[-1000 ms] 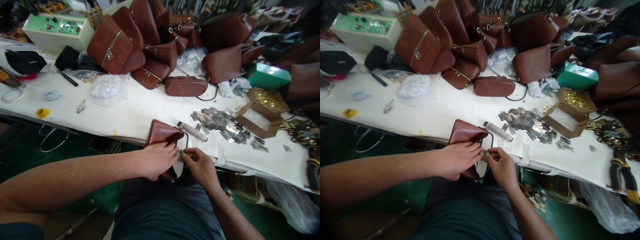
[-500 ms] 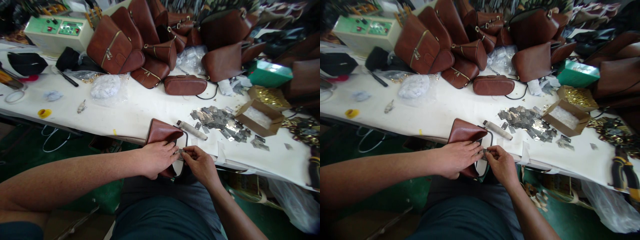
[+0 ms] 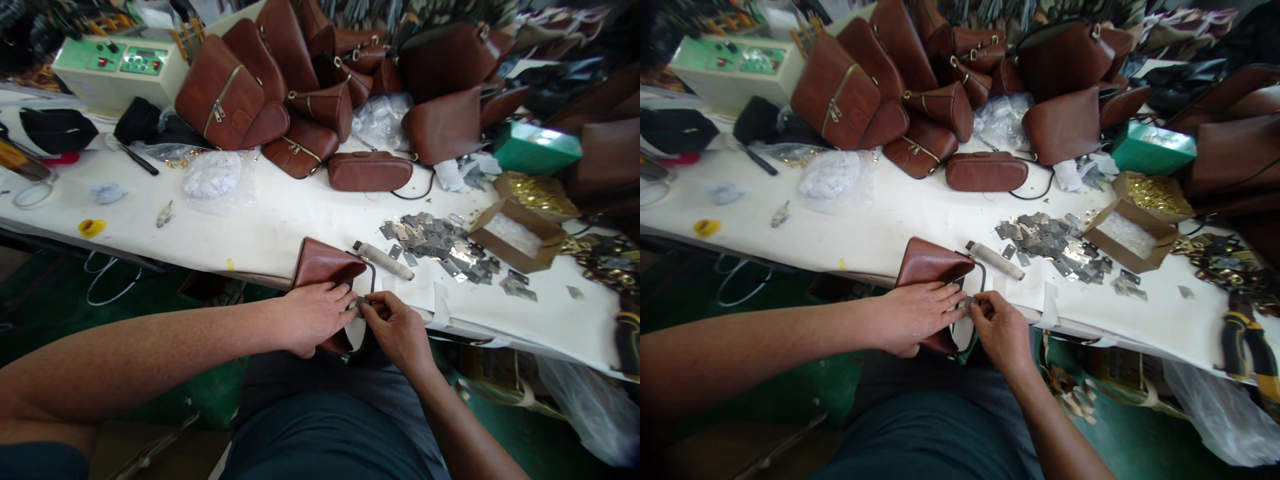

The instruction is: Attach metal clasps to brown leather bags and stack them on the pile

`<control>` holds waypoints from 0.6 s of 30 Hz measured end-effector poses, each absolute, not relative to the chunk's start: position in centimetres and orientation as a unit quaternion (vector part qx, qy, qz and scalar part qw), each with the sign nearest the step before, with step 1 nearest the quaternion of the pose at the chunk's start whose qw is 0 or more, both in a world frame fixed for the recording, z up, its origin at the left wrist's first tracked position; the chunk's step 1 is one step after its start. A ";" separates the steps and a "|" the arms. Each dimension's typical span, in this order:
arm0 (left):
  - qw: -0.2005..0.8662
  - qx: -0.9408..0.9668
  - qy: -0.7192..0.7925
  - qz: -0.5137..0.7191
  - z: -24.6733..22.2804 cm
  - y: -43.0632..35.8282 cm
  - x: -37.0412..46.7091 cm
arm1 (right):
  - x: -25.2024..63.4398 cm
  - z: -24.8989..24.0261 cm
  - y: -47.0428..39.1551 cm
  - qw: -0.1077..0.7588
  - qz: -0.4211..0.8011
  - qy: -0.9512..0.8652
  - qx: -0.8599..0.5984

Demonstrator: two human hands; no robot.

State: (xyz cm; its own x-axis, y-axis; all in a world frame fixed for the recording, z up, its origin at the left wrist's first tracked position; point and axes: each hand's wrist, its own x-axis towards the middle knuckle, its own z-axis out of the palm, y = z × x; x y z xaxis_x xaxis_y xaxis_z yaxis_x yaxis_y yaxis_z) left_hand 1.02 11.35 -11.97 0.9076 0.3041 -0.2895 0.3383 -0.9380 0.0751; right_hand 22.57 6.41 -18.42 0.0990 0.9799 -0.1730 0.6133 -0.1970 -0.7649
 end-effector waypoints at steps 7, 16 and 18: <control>0.058 0.977 0.178 -0.107 -12.3 11.1 1.0 | 22.7 -18.3 6.9 0.240 0.331 -0.591 -0.696; 0.063 0.977 0.170 -0.113 -12.5 11.3 1.4 | 24.7 -16.4 9.0 0.311 0.262 -0.638 -0.654; 0.061 0.977 0.169 -0.111 -12.4 11.4 1.5 | 25.4 -15.9 11.1 0.353 0.141 -0.671 -0.637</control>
